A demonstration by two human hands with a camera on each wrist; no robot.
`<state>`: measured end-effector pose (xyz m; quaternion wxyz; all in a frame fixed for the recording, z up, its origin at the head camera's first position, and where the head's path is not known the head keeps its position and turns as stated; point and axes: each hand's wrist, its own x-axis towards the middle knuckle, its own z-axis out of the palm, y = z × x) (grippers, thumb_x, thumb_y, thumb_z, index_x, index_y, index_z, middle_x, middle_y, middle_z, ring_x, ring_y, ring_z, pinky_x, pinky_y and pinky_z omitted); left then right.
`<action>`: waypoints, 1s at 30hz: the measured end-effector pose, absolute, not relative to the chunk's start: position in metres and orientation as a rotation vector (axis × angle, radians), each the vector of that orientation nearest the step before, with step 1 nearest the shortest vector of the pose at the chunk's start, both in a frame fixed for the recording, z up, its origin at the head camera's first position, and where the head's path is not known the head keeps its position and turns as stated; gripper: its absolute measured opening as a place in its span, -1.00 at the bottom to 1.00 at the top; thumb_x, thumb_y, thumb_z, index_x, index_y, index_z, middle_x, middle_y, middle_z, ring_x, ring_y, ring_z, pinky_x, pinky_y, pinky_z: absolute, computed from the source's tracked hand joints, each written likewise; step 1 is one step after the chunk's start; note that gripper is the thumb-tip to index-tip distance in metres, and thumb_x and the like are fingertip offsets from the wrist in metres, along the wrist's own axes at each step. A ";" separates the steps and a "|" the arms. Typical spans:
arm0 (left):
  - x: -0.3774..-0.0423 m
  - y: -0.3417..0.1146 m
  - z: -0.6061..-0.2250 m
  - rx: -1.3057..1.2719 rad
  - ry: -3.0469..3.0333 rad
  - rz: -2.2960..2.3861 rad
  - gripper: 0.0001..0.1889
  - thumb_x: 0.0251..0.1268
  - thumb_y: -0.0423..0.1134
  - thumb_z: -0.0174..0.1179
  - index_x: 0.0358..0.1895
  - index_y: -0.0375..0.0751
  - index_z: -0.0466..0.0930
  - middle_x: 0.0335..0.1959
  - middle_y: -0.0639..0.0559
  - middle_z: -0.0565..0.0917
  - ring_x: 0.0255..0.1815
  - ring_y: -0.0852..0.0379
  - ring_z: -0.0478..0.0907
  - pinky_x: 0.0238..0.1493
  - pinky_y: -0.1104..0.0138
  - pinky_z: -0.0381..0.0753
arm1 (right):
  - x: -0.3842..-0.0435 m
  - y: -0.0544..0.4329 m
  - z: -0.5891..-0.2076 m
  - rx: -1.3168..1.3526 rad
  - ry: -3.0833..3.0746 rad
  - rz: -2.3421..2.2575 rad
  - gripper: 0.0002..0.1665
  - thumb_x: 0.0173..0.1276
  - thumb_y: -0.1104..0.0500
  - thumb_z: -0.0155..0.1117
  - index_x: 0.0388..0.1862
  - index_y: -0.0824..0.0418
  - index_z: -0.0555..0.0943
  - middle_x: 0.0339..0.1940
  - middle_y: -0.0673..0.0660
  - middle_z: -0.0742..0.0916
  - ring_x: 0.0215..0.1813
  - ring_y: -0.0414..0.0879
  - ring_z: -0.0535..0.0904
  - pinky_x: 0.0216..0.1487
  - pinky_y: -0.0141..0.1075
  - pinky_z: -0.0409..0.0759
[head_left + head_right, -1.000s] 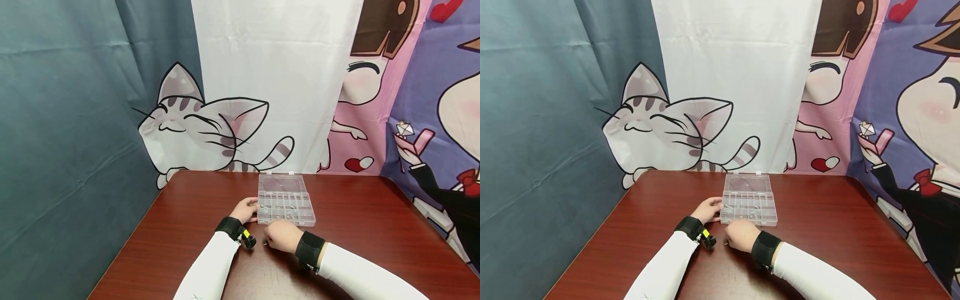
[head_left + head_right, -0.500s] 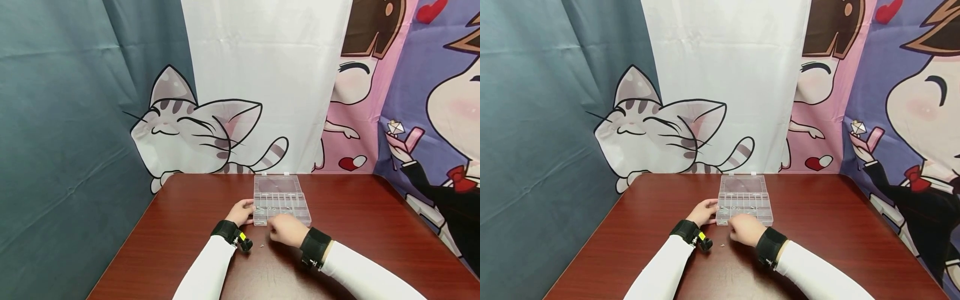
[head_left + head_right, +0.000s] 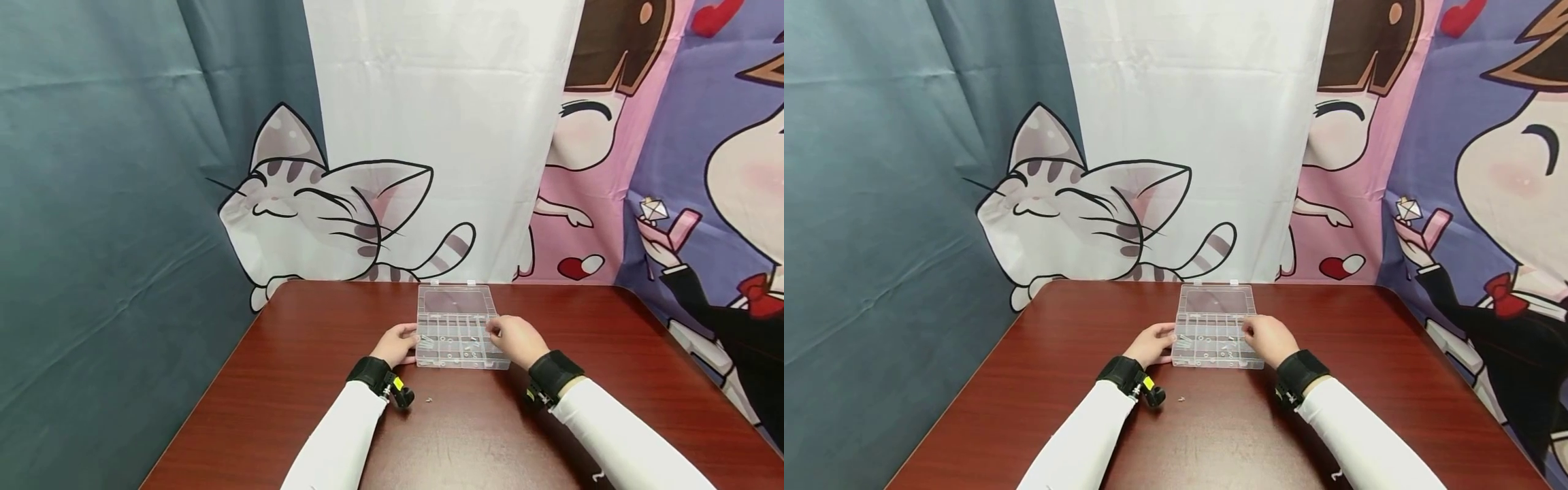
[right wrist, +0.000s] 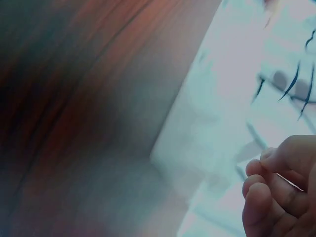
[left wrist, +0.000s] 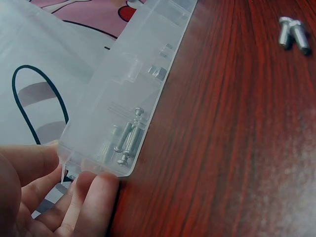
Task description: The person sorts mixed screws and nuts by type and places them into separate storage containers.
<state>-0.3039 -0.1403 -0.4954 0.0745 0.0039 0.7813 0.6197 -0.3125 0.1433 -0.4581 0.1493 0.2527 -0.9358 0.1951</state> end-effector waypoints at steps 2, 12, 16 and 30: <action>-0.304 -0.140 -0.495 0.010 2.341 1.858 -0.55 0.52 -0.29 0.08 0.40 -0.29 0.37 0.15 -0.18 0.59 -0.01 0.01 0.64 -0.23 0.23 0.72 | -0.316 0.150 -0.462 0.697 -2.715 0.547 -0.93 0.21 0.36 0.36 -0.33 0.25 0.74 -0.40 0.07 0.71 -0.35 -0.08 0.57 -0.21 -0.12 0.61; -0.303 -0.140 -0.492 -0.013 2.339 1.864 -0.55 0.52 -0.29 0.08 0.40 -0.27 0.37 0.16 -0.17 0.58 -0.03 0.04 0.63 -0.20 0.22 0.72 | -0.325 0.159 -0.474 0.691 -2.698 0.535 -0.91 0.24 0.35 0.37 -0.31 0.24 0.77 -0.35 0.12 0.77 -0.31 -0.01 0.65 -0.16 -0.04 0.64; -0.303 -0.138 -0.493 -0.015 2.324 1.877 -0.55 0.51 -0.31 0.08 0.40 -0.29 0.37 0.18 -0.18 0.58 -0.03 0.03 0.64 -0.20 0.23 0.72 | -0.325 0.161 -0.475 0.676 -2.716 0.517 -0.92 0.24 0.33 0.39 -0.30 0.22 0.78 -0.33 0.13 0.77 -0.32 -0.02 0.64 -0.13 -0.04 0.65; -0.305 -0.140 -0.495 -0.017 2.330 1.876 -0.56 0.50 -0.30 0.09 0.38 -0.27 0.40 0.15 -0.16 0.60 -0.07 0.04 0.64 -0.21 0.23 0.72 | -0.327 0.161 -0.473 0.676 -2.727 0.507 -0.91 0.24 0.30 0.43 -0.28 0.23 0.79 -0.31 0.14 0.78 -0.30 0.01 0.67 -0.13 -0.02 0.66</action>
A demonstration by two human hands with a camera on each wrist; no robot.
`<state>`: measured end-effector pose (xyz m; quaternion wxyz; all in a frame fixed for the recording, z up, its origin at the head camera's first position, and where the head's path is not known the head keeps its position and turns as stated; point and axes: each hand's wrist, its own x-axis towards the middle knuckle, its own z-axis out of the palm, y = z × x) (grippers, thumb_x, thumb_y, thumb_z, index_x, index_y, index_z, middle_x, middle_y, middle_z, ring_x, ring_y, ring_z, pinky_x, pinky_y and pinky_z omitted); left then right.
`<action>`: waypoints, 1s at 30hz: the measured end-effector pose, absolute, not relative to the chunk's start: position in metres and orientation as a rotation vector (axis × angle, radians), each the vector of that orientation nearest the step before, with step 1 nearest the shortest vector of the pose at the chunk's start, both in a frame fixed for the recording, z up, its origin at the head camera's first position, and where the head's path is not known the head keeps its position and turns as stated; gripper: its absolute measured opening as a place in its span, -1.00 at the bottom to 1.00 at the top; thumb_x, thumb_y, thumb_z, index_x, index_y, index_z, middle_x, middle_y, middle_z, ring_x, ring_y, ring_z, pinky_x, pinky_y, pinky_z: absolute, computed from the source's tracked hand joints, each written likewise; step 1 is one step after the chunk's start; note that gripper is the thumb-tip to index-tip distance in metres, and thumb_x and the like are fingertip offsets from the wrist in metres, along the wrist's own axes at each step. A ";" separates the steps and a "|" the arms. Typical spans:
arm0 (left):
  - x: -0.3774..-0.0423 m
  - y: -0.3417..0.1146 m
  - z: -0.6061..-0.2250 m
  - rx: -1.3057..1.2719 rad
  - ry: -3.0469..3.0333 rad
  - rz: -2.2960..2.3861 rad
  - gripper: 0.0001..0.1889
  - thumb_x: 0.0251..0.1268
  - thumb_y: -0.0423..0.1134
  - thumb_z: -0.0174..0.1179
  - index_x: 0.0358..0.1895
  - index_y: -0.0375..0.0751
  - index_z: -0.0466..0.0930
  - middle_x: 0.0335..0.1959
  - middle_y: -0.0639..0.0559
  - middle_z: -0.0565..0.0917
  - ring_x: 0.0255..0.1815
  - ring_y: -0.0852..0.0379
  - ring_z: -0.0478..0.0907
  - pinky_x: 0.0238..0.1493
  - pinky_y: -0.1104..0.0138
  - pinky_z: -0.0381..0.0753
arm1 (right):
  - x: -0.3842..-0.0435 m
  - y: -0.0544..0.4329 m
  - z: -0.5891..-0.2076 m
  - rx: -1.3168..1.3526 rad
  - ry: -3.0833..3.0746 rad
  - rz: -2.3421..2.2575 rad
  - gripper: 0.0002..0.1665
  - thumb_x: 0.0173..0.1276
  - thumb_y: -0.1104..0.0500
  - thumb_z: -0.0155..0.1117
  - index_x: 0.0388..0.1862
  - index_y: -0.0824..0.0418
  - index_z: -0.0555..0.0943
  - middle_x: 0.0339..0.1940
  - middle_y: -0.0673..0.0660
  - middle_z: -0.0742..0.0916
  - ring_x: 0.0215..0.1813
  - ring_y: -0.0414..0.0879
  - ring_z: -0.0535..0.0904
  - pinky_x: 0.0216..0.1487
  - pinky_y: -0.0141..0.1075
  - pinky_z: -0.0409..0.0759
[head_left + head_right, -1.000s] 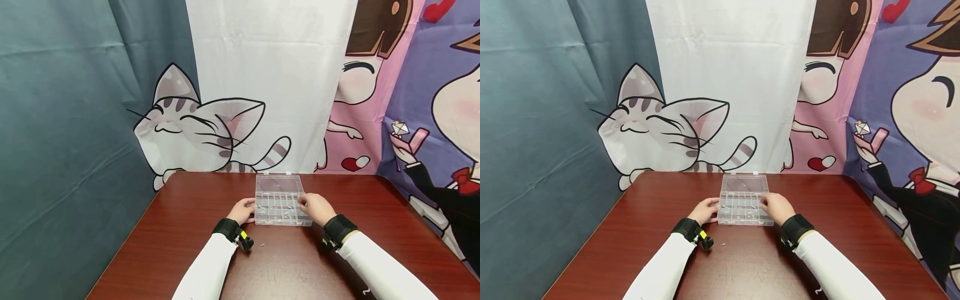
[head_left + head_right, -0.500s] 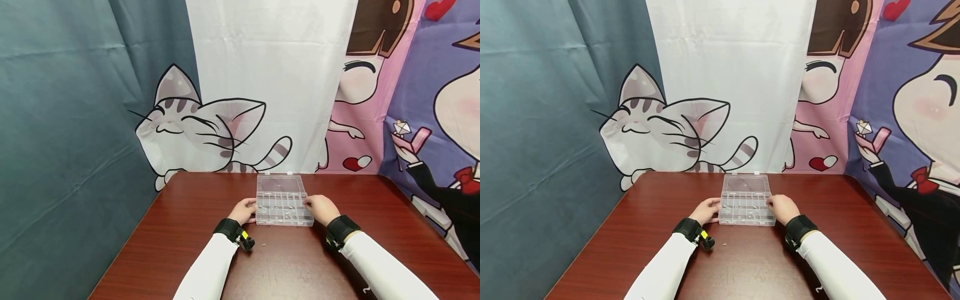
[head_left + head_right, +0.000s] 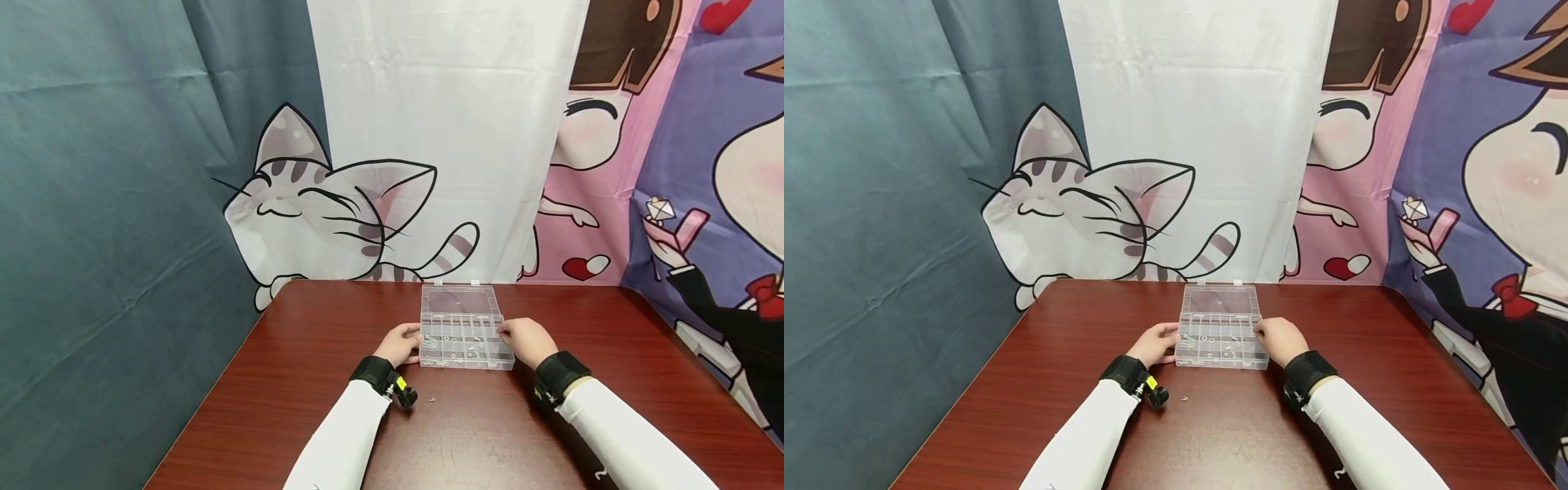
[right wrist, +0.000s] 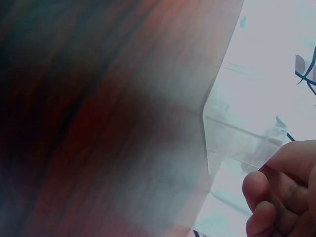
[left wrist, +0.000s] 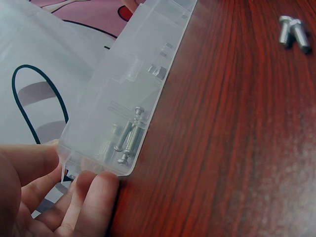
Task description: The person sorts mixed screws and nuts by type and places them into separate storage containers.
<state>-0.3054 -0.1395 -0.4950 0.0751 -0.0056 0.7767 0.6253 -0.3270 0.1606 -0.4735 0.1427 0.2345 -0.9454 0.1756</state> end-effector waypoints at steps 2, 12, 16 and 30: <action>-0.306 -0.140 -0.495 -0.010 2.336 1.873 -0.56 0.50 -0.30 0.10 0.38 -0.28 0.40 0.14 -0.17 0.60 -0.08 0.04 0.64 -0.22 0.23 0.72 | -0.327 0.161 -0.473 0.674 -2.733 0.509 -0.91 0.24 0.30 0.43 -0.27 0.23 0.79 -0.31 0.14 0.78 -0.30 0.00 0.67 -0.12 -0.02 0.66; -0.305 -0.140 -0.496 -0.002 2.325 1.878 -0.55 0.51 -0.31 0.08 0.39 -0.29 0.38 0.16 -0.19 0.59 -0.03 -0.01 0.63 -0.21 0.21 0.72 | -0.324 0.158 -0.466 0.675 -2.793 0.531 -0.91 0.28 0.29 0.36 -0.28 0.23 0.78 -0.36 0.09 0.75 -0.38 -0.07 0.57 -0.17 -0.06 0.64; -0.305 -0.141 -0.495 0.004 2.328 1.876 -0.54 0.52 -0.31 0.08 0.41 -0.31 0.35 0.16 -0.21 0.57 0.00 -0.04 0.63 -0.21 0.20 0.72 | -0.318 0.150 -0.459 0.672 -2.814 0.549 -0.90 0.29 0.26 0.34 -0.29 0.23 0.77 -0.40 0.07 0.72 -0.40 -0.08 0.52 -0.20 -0.08 0.61; -0.304 -0.140 -0.494 0.000 2.324 1.876 -0.55 0.51 -0.31 0.09 0.39 -0.29 0.38 0.18 -0.20 0.57 0.00 0.01 0.62 -0.20 0.21 0.72 | -0.266 0.087 -0.450 1.128 -2.620 0.464 -0.95 0.18 0.29 0.39 -0.39 0.16 0.75 -0.45 -0.07 0.72 -0.35 -0.18 0.62 -0.26 -0.22 0.61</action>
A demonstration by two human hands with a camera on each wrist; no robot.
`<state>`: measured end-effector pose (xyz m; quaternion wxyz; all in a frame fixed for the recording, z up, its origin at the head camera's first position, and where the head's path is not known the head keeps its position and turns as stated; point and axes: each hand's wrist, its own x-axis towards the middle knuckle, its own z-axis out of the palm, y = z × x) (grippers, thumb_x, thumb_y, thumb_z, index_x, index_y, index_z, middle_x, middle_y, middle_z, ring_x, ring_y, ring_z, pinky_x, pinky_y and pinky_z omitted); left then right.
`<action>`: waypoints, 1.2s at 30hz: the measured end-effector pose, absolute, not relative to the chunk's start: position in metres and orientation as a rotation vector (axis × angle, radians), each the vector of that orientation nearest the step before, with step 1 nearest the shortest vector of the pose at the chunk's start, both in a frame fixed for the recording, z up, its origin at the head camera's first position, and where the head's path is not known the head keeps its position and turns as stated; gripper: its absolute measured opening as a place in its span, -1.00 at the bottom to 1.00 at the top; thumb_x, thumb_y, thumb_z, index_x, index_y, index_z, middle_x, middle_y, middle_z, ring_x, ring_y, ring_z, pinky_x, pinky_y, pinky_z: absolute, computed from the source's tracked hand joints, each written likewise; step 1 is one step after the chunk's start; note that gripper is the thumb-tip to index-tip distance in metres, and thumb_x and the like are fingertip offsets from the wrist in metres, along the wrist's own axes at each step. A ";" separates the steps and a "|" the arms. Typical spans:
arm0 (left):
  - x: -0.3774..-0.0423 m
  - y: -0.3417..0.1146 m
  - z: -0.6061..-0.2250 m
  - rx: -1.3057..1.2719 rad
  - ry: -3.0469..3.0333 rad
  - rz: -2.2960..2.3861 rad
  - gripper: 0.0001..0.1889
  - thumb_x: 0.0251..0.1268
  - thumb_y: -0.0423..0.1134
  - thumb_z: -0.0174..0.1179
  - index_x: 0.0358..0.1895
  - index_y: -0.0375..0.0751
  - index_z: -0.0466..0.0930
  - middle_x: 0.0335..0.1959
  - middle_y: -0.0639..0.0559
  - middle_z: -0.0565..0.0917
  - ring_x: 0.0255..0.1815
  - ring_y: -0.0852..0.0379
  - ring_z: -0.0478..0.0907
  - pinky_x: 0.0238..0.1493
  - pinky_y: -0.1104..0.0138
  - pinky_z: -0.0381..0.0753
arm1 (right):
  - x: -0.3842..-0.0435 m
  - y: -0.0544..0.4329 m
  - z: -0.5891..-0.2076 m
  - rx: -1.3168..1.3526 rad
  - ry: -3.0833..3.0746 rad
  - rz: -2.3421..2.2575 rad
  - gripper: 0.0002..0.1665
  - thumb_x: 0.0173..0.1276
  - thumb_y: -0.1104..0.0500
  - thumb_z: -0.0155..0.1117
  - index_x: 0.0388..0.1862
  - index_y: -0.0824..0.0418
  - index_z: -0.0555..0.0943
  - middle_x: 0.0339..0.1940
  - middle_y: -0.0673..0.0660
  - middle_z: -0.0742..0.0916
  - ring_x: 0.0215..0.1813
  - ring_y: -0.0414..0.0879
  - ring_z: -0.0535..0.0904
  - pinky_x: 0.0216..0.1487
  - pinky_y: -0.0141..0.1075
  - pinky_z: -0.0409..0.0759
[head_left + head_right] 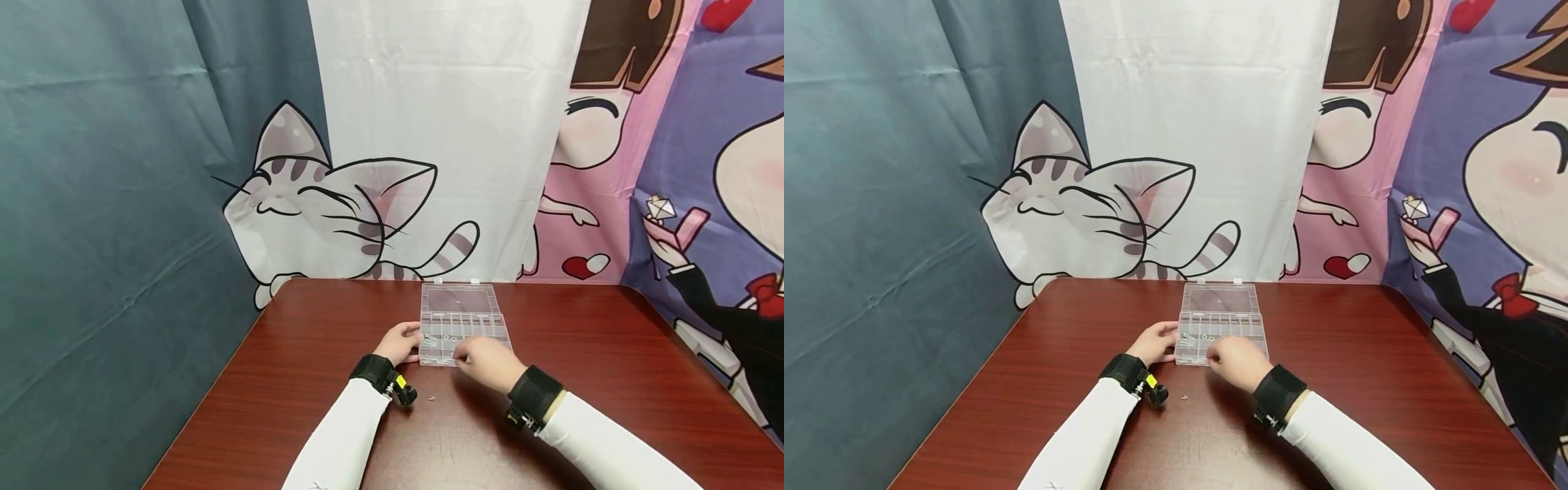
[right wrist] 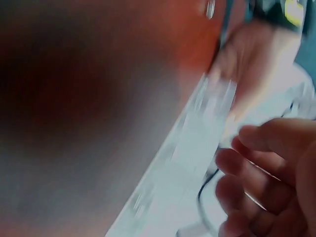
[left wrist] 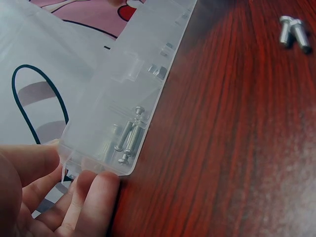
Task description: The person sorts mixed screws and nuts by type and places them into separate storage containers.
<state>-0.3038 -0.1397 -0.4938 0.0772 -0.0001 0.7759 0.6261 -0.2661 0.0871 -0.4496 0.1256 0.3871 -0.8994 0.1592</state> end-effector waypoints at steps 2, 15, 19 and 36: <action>-0.304 -0.140 -0.494 0.004 2.325 1.876 -0.56 0.51 -0.31 0.09 0.39 -0.29 0.38 0.17 -0.20 0.57 0.01 0.01 0.61 -0.21 0.21 0.72 | -0.257 0.076 -0.449 1.228 -2.621 0.442 -0.96 0.16 0.27 0.41 -0.42 0.14 0.75 -0.47 -0.10 0.71 -0.37 -0.22 0.61 -0.29 -0.26 0.60; -0.300 -0.139 -0.488 0.028 2.348 1.849 -0.55 0.52 -0.29 0.08 0.40 -0.29 0.37 0.15 -0.20 0.57 0.07 -0.07 0.61 -0.22 0.23 0.72 | -0.236 0.044 -0.452 1.502 -2.599 0.290 -0.81 0.12 0.16 0.53 -0.54 0.02 0.64 -0.55 -0.15 0.60 -0.48 -0.32 0.46 -0.40 -0.40 0.47; -0.299 -0.141 -0.488 0.024 2.348 1.847 -0.55 0.52 -0.28 0.08 0.40 -0.29 0.37 0.16 -0.20 0.56 0.08 -0.07 0.60 -0.23 0.24 0.72 | -0.238 0.041 -0.458 1.501 -2.636 0.278 -0.82 0.13 0.15 0.53 -0.53 0.01 0.65 -0.53 -0.15 0.58 -0.46 -0.32 0.45 -0.38 -0.42 0.46; -0.302 -0.143 -0.492 0.023 2.367 1.830 -0.55 0.53 -0.27 0.07 0.41 -0.26 0.37 0.22 -0.21 0.54 0.09 -0.04 0.60 -0.22 0.24 0.72 | -0.236 0.037 -0.459 1.515 -2.589 0.261 -0.75 0.11 0.26 0.48 -0.60 0.03 0.58 -0.55 -0.16 0.48 -0.50 -0.33 0.38 -0.44 -0.49 0.37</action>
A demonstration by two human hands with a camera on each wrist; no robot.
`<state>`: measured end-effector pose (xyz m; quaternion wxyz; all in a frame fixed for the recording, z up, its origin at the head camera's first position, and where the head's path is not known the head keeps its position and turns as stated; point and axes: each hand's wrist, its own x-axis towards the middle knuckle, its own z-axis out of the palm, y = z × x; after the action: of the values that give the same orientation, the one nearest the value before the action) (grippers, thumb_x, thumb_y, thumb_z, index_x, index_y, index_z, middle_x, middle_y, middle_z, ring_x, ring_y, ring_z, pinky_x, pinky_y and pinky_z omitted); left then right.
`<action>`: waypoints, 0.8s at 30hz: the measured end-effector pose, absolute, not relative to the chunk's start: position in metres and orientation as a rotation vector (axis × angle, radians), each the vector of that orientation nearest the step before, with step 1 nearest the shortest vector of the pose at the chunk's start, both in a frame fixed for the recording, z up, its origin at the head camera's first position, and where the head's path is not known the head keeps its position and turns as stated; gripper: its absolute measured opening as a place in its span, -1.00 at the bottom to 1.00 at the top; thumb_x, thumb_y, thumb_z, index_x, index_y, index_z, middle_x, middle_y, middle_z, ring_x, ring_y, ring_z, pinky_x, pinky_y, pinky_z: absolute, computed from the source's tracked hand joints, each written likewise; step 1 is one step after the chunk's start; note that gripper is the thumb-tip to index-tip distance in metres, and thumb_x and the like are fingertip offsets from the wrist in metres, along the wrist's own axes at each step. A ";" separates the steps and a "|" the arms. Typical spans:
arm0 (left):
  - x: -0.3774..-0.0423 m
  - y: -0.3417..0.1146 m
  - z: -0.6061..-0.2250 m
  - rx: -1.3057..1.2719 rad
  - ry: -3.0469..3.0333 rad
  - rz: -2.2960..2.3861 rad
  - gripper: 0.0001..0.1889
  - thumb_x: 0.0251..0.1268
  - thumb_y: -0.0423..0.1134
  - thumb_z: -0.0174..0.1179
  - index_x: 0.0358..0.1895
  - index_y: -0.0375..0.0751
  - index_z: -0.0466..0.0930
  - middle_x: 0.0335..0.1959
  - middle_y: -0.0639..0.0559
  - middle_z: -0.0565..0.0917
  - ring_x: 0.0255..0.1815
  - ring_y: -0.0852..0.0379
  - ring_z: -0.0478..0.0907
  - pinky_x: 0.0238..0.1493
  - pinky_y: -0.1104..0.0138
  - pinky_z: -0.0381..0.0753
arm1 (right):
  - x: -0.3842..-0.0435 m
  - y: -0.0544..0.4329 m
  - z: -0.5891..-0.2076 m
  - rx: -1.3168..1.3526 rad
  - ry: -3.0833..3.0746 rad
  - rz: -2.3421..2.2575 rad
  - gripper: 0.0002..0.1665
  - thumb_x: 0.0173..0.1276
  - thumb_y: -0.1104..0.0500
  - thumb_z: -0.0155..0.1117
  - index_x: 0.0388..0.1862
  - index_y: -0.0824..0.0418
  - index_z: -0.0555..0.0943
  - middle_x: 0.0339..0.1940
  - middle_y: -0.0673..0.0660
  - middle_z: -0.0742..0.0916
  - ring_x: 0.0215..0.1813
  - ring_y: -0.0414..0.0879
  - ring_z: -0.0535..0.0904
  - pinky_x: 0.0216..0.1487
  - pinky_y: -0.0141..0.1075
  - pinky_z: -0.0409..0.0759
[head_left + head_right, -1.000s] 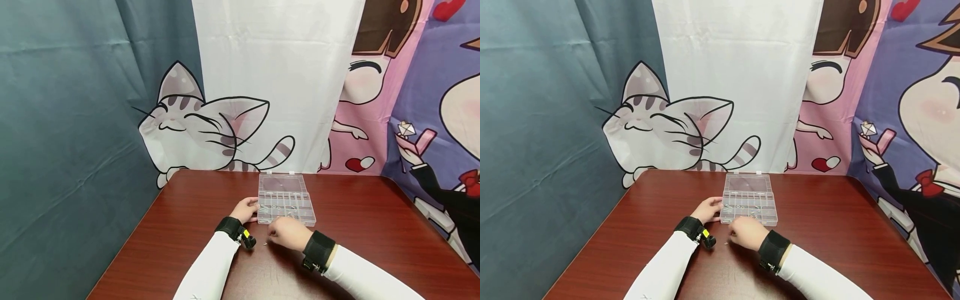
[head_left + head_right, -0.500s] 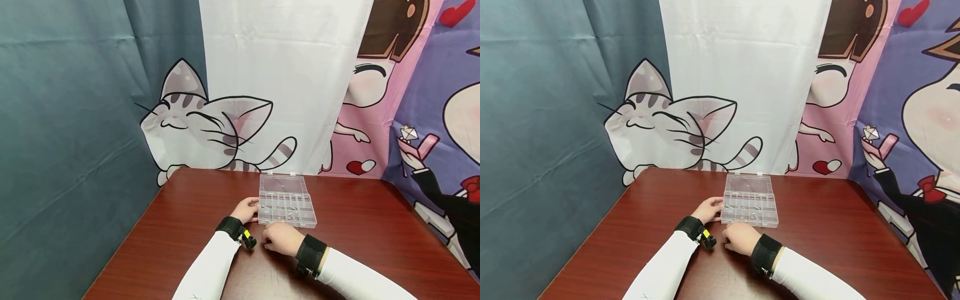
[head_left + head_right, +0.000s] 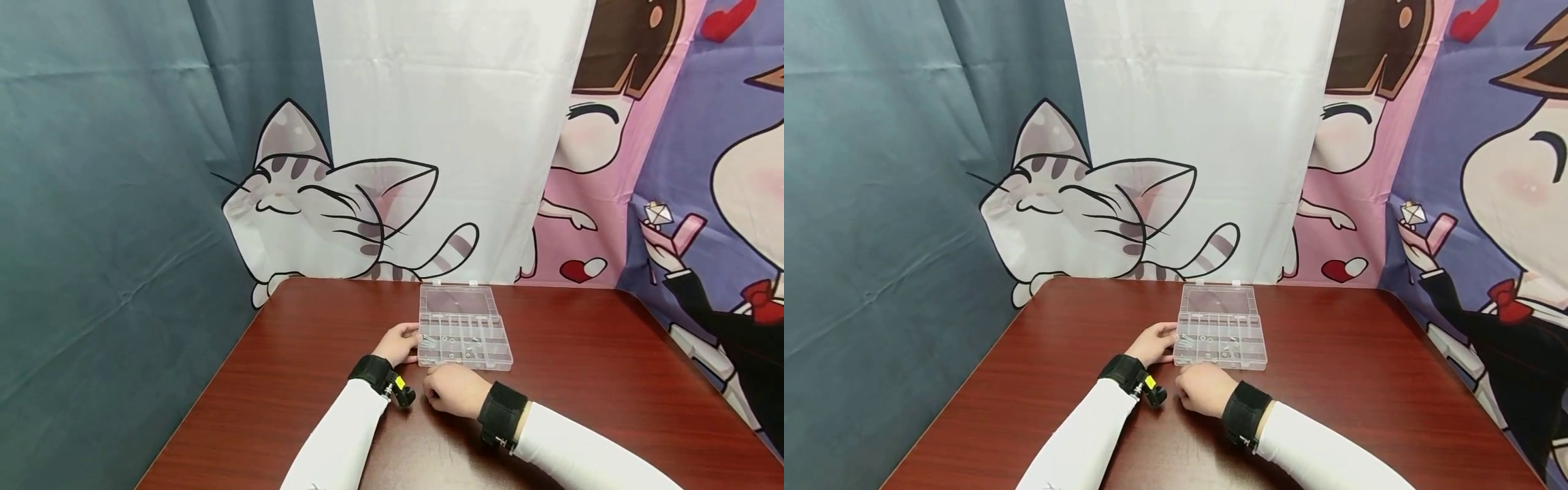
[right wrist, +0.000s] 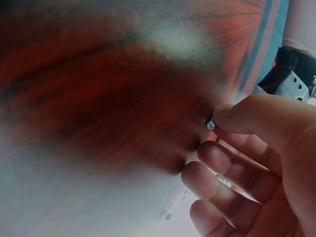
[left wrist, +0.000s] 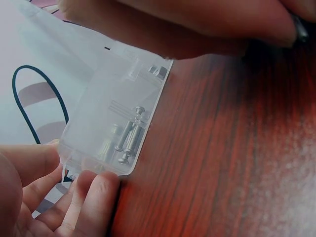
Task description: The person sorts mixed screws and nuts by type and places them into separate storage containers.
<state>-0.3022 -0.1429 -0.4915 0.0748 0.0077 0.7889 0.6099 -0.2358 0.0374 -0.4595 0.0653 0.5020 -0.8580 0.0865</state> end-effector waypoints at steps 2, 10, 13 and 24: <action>-0.301 -0.143 -0.491 0.019 2.364 1.833 -0.55 0.53 -0.27 0.07 0.41 -0.26 0.37 0.22 -0.20 0.54 0.08 -0.04 0.60 -0.22 0.24 0.72 | -0.236 0.038 -0.461 1.523 -2.579 0.284 -0.75 0.10 0.27 0.47 -0.60 0.04 0.57 -0.54 -0.16 0.49 -0.50 -0.33 0.38 -0.44 -0.50 0.37; -0.300 -0.142 -0.491 0.025 2.355 1.854 -0.55 0.52 -0.29 0.08 0.40 -0.29 0.37 0.18 -0.22 0.56 0.05 -0.05 0.61 -0.22 0.23 0.72 | -0.243 0.044 -0.466 1.458 -2.657 0.383 -0.76 0.17 0.20 0.43 -0.55 -0.01 0.54 -0.55 -0.21 0.49 -0.49 -0.35 0.35 -0.43 -0.45 0.38; -0.300 -0.140 -0.492 0.026 2.356 1.859 -0.55 0.51 -0.30 0.08 0.40 -0.30 0.37 0.18 -0.22 0.57 0.05 -0.05 0.61 -0.23 0.23 0.72 | -0.243 0.050 -0.462 1.390 -2.698 0.452 -0.78 0.18 0.21 0.41 -0.54 0.01 0.54 -0.58 -0.21 0.49 -0.51 -0.33 0.34 -0.45 -0.42 0.38; -0.304 -0.140 -0.495 -0.002 2.334 1.866 -0.54 0.52 -0.29 0.08 0.40 -0.27 0.37 0.18 -0.19 0.57 0.03 -0.02 0.62 -0.19 0.22 0.72 | -0.272 0.096 -0.457 1.055 -2.684 0.541 -0.81 0.19 0.24 0.34 -0.52 -0.02 0.56 -0.54 -0.20 0.53 -0.45 -0.30 0.41 -0.41 -0.36 0.45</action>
<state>-0.3036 -0.1402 -0.4948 0.0769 -0.0005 0.7787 0.6226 -0.2718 0.0960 -0.4572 0.1034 0.3576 -0.9098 0.1833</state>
